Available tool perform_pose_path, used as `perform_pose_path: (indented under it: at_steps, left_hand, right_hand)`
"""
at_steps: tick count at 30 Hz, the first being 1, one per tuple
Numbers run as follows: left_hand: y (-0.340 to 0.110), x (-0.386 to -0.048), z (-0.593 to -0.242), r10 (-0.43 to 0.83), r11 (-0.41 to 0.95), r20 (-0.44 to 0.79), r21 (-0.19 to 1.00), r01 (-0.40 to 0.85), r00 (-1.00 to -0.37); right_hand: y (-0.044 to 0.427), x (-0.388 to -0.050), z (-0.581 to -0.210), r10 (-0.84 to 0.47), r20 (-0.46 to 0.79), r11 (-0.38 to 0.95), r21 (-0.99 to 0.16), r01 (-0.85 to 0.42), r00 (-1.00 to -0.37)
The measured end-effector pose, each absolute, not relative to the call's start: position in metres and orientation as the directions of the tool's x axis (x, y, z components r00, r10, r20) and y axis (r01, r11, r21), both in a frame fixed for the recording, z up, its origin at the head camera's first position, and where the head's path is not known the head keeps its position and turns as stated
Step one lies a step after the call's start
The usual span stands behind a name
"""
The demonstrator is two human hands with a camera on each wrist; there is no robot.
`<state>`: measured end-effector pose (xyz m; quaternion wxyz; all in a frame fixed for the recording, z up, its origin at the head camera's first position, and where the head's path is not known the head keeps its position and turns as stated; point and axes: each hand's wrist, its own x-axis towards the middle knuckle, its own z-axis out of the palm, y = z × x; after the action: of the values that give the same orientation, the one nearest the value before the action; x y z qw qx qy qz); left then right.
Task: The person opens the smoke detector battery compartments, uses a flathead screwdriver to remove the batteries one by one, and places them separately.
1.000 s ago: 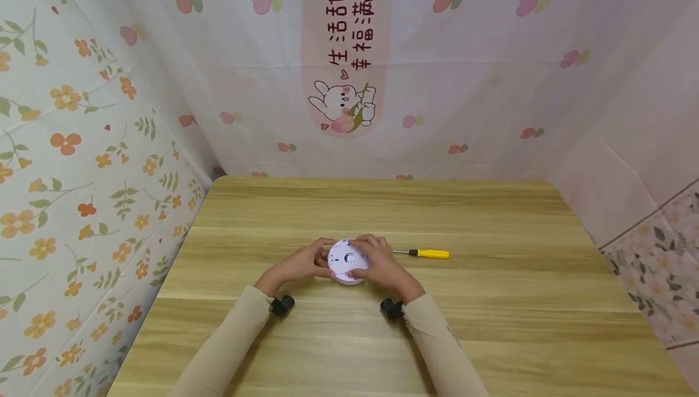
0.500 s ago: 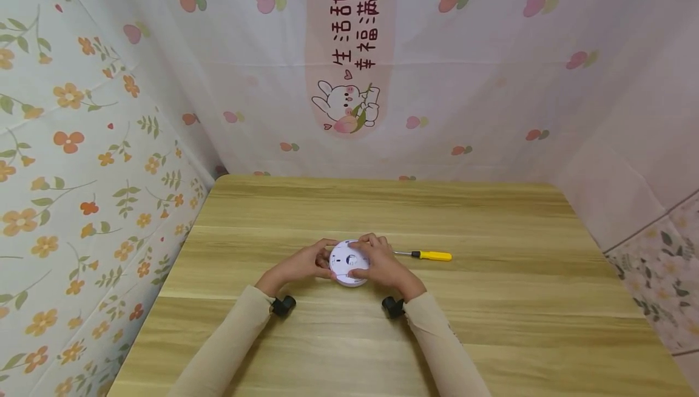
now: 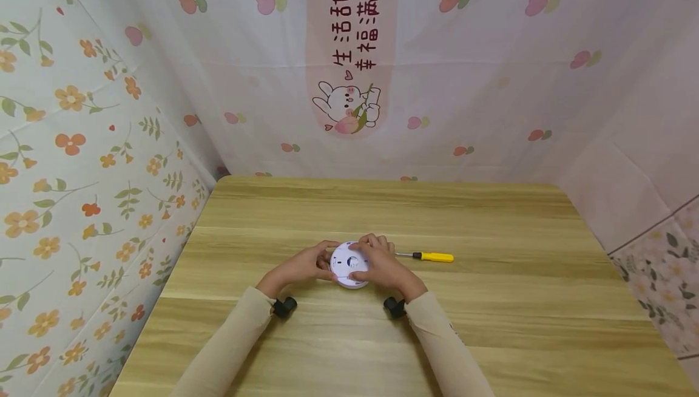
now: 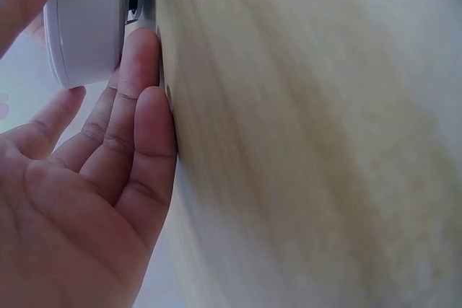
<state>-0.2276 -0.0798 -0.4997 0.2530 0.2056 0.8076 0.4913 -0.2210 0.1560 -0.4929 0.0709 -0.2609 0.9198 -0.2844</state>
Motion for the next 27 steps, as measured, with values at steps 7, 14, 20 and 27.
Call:
perform_pose_path:
  at_steps: [7, 14, 20, 27]
  left_hand:
    - [-0.08, -0.226, -0.498, 0.573, 0.437, -0.208, 0.896, 0.081, -0.793]
    - [-0.08, -0.226, -0.498, 0.565, 0.468, -0.232, 0.88, 0.076, -0.792]
    - [-0.078, -0.225, -0.498, 0.565, 0.464, -0.246, 0.884, 0.057, -0.788]
    - [-0.078, -0.224, -0.497, 0.557, 0.45, -0.23, 0.891, 0.057, -0.798]
  right_hand:
    - [0.156, -0.22, -0.493, -0.527, 0.032, 0.696, -0.557, -0.453, -0.849]
    - [0.157, -0.221, -0.491, -0.526, 0.057, 0.684, -0.564, -0.462, -0.848]
    - [0.161, -0.221, -0.487, -0.511, 0.073, 0.686, -0.566, -0.457, -0.857]
    - [0.174, -0.221, -0.48, -0.498, 0.123, 0.694, -0.536, -0.48, -0.858]
